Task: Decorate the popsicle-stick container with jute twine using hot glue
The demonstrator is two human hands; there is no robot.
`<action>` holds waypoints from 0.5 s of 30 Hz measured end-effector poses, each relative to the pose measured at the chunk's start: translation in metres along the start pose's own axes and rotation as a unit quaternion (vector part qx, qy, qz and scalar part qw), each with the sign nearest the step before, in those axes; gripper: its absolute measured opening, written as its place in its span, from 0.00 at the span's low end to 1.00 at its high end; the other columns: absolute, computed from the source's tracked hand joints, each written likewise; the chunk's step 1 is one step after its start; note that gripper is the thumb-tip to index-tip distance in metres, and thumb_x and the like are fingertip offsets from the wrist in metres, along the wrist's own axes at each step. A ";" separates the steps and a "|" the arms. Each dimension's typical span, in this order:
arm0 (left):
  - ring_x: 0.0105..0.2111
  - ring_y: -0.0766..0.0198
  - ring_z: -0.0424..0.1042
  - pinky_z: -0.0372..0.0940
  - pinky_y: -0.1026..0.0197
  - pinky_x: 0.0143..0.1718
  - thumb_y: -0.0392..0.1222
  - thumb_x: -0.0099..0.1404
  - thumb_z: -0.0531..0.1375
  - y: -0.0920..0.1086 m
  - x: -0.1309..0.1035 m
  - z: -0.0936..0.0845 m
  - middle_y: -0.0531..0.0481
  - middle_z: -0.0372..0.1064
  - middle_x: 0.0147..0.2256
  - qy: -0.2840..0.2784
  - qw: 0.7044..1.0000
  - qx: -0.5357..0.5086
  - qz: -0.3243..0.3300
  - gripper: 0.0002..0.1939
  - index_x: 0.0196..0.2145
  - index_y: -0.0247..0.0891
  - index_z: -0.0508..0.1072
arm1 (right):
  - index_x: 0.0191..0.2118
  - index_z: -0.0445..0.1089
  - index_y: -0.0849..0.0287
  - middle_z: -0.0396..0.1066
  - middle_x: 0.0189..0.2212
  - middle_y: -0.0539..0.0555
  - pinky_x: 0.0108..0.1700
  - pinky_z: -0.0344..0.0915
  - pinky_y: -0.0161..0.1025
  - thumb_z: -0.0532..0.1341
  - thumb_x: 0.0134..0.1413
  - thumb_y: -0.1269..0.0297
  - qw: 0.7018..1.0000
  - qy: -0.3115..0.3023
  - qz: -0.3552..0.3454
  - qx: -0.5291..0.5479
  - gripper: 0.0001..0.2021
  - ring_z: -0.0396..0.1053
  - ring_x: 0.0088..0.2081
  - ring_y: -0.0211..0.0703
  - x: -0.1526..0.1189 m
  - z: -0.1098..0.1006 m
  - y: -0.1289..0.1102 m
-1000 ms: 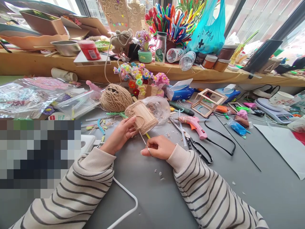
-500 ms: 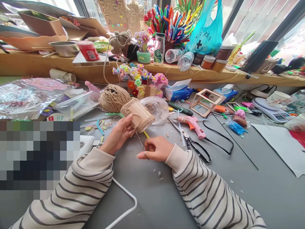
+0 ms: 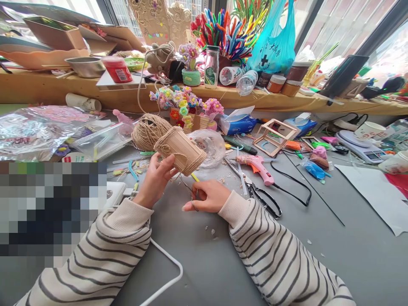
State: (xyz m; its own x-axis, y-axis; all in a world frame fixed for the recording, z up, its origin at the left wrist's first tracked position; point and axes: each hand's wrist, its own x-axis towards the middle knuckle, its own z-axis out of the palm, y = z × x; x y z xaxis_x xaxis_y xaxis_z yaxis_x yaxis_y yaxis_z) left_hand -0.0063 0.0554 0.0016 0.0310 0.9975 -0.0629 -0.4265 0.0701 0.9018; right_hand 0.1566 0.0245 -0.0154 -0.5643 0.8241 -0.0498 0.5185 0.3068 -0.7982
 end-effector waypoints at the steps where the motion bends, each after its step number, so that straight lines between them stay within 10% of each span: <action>1: 0.40 0.63 0.69 0.64 0.60 0.40 0.42 0.48 0.64 0.000 0.000 0.000 0.48 0.66 0.41 -0.002 1.000 0.004 0.002 0.27 0.43 0.40 0.55 | 0.24 0.61 0.58 0.51 0.13 0.43 0.19 0.48 0.32 0.57 0.38 0.39 1.000 0.000 -0.003 0.003 0.23 0.51 0.17 0.32 0.000 0.000 0.001; 15: 0.44 0.59 0.68 0.65 0.58 0.40 0.42 0.47 0.64 -0.001 -0.001 0.000 0.47 0.67 0.42 -0.021 0.999 0.034 0.020 0.29 0.44 0.42 0.54 | 0.26 0.64 0.60 0.52 0.14 0.44 0.21 0.47 0.33 0.54 0.36 0.35 0.998 -0.024 -0.013 0.065 0.28 0.50 0.18 0.32 0.002 -0.005 0.007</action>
State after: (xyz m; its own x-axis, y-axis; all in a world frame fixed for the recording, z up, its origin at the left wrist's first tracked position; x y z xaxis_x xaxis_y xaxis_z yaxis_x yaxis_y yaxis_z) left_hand -0.0060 0.0540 0.0008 0.0532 0.9985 -0.0102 -0.3665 0.0290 0.9300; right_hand 0.1625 0.0308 -0.0181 -0.6086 0.7916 -0.0548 0.4174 0.2606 -0.8705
